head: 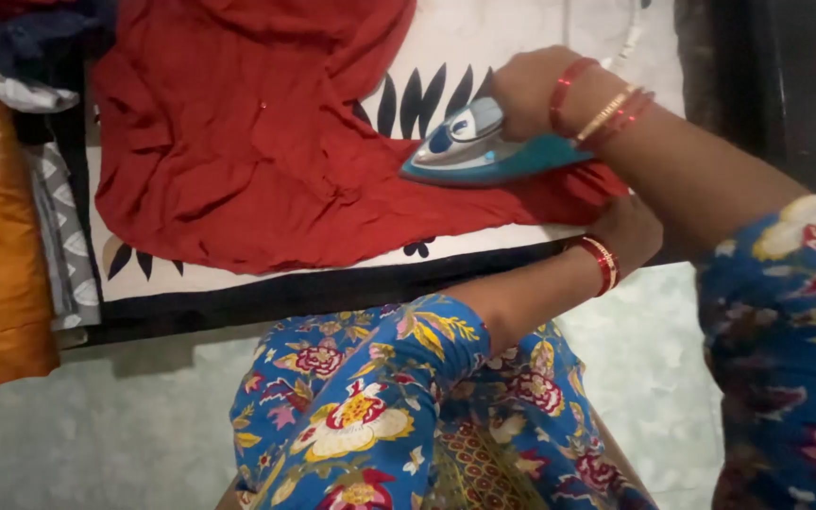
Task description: Ironing a red garment on an ironing board.
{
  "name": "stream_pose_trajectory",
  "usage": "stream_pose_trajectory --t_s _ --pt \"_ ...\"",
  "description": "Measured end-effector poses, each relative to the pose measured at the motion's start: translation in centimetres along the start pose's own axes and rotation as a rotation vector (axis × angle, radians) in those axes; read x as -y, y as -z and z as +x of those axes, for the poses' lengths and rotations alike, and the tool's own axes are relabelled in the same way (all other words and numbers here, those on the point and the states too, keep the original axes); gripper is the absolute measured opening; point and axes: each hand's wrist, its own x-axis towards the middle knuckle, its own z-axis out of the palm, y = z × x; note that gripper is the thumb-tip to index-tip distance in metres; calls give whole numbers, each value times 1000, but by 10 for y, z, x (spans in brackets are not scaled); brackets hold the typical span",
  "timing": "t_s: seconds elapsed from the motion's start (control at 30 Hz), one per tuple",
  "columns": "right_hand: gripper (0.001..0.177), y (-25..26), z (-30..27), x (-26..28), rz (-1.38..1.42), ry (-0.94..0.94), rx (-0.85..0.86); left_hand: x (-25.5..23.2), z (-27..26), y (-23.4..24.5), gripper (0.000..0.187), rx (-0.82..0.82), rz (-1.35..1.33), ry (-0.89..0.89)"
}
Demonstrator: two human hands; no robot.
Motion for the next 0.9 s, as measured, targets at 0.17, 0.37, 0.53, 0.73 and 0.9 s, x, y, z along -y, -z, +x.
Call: stream_pose_trajectory --t_s 0.17,0.37,0.53,0.73,0.9 --pt "33 -9 -19 -13 24 -73 41 -14 29 -50 19 -516 -192 100" --pt "32 -10 -21 -23 -35 -51 -62 -16 -7 6 15 -570 -371 -171" --pt "34 -7 -8 -22 -59 -86 -51 9 -37 12 16 -658 -629 -291" --pt "33 -11 -21 -22 1 -30 -152 106 -195 42 8 -540 -604 -178" --pt "40 16 -63 5 103 -129 -37 183 -343 -41 24 -611 -1198 1039"
